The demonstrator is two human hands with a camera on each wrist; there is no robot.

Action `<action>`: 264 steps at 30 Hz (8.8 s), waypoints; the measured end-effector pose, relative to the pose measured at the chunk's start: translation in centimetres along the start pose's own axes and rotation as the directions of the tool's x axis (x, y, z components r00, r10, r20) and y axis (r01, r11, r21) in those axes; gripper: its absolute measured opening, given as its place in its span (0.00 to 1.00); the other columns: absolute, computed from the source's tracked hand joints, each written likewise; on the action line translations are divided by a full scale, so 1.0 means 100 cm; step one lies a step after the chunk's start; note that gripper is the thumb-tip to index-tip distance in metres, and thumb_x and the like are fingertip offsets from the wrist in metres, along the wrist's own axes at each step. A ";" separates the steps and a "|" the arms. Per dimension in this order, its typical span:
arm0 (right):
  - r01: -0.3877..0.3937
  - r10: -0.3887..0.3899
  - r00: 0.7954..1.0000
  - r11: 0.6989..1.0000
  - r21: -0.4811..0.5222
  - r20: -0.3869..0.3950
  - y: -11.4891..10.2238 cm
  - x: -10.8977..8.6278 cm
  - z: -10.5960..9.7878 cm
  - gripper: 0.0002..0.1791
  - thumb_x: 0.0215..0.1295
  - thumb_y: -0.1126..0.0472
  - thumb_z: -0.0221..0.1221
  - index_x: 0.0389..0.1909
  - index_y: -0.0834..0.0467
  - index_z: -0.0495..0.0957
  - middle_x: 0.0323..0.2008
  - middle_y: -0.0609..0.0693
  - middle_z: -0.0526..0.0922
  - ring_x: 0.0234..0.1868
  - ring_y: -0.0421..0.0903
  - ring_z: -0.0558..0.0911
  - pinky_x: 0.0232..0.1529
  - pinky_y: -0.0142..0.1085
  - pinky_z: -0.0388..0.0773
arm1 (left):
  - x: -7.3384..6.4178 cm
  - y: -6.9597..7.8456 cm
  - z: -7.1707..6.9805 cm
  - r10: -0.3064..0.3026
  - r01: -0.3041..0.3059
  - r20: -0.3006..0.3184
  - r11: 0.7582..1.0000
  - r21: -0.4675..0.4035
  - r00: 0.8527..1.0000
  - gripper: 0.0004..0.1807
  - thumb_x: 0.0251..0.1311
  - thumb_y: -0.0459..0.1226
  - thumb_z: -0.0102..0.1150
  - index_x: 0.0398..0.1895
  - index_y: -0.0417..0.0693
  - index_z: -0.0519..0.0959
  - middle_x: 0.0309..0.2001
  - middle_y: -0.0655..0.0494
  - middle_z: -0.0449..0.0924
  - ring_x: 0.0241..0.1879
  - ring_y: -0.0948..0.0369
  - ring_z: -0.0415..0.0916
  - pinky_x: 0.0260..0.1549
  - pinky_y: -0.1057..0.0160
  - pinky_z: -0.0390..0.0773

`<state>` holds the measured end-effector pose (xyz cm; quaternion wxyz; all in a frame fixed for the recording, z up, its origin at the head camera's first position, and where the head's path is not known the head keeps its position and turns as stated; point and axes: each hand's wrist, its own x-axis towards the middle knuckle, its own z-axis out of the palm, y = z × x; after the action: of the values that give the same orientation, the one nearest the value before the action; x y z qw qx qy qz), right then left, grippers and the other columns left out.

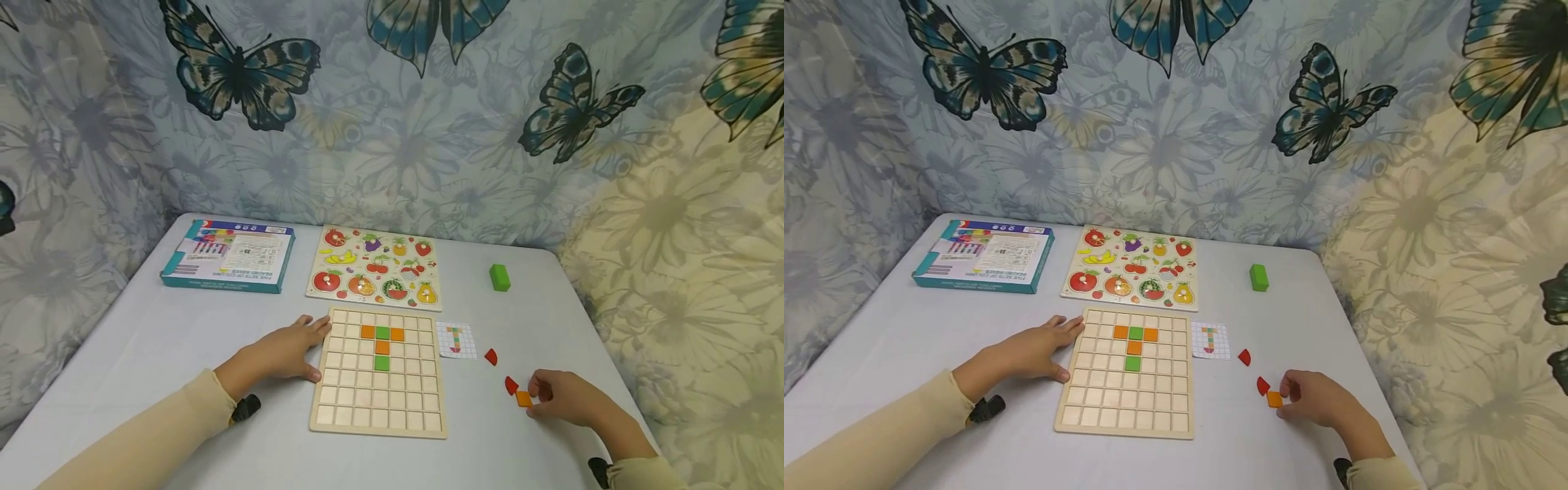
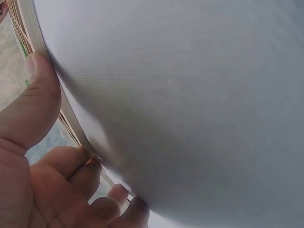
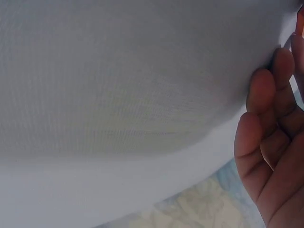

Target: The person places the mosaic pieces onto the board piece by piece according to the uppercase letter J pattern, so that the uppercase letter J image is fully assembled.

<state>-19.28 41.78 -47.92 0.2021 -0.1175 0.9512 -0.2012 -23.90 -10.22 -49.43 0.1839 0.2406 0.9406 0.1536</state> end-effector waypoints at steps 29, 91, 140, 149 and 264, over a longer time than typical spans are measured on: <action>0.066 -0.060 0.992 0.996 0.057 -0.111 -0.039 0.008 0.000 0.13 0.51 0.57 0.73 0.32 0.54 0.78 0.25 0.43 0.74 0.28 0.41 0.72 0.26 0.32 0.71 | 0.004 -0.004 0.003 0.016 -0.016 -0.011 1.000 0.018 1.000 0.55 0.49 0.54 0.72 0.76 0.42 0.56 0.76 0.51 0.50 0.73 0.41 0.43 0.65 0.42 0.57; -0.255 0.250 0.965 0.964 -0.073 -0.077 -0.049 0.019 0.002 0.21 0.57 0.51 0.68 0.37 0.64 0.75 0.32 0.52 0.79 0.32 0.48 0.76 0.31 0.45 0.75 | 0.004 0.000 0.000 -0.024 0.023 0.028 0.999 0.023 0.999 0.54 0.49 0.51 0.73 0.76 0.41 0.55 0.77 0.50 0.48 0.74 0.41 0.43 0.65 0.42 0.58; -0.018 -0.004 0.980 0.994 -0.111 -0.198 -0.120 0.040 0.040 0.15 0.52 0.55 0.72 0.31 0.58 0.78 0.23 0.45 0.72 0.25 0.42 0.70 0.26 0.37 0.70 | -0.003 0.004 -0.006 -0.004 0.004 0.019 1.000 -0.012 1.000 0.52 0.52 0.49 0.71 0.76 0.39 0.55 0.77 0.48 0.48 0.73 0.39 0.41 0.66 0.41 0.53; 0.244 -0.256 0.966 0.952 -0.185 -0.043 -0.202 0.053 0.082 0.13 0.57 0.51 0.67 0.32 0.55 0.77 0.24 0.39 0.71 0.24 0.39 0.70 0.26 0.31 0.70 | 0.004 0.002 0.001 -0.003 0.003 0.023 1.000 -0.001 1.000 0.53 0.51 0.50 0.71 0.76 0.41 0.55 0.77 0.50 0.47 0.74 0.40 0.41 0.66 0.42 0.54; 0.417 -0.443 0.896 0.848 -0.328 -0.007 -0.240 0.074 0.094 0.08 0.57 0.52 0.67 0.28 0.50 0.78 0.21 0.36 0.70 0.22 0.35 0.69 0.23 0.28 0.68 | 0.002 0.004 -0.003 -0.017 0.016 0.036 1.000 0.022 0.999 0.53 0.51 0.51 0.72 0.76 0.40 0.55 0.76 0.48 0.48 0.74 0.41 0.42 0.67 0.43 0.54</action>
<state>-18.44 15.00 -48.01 0.0910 -0.3502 0.9279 -0.0900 -24.04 -9.80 -49.08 0.1995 0.2374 0.9407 0.1376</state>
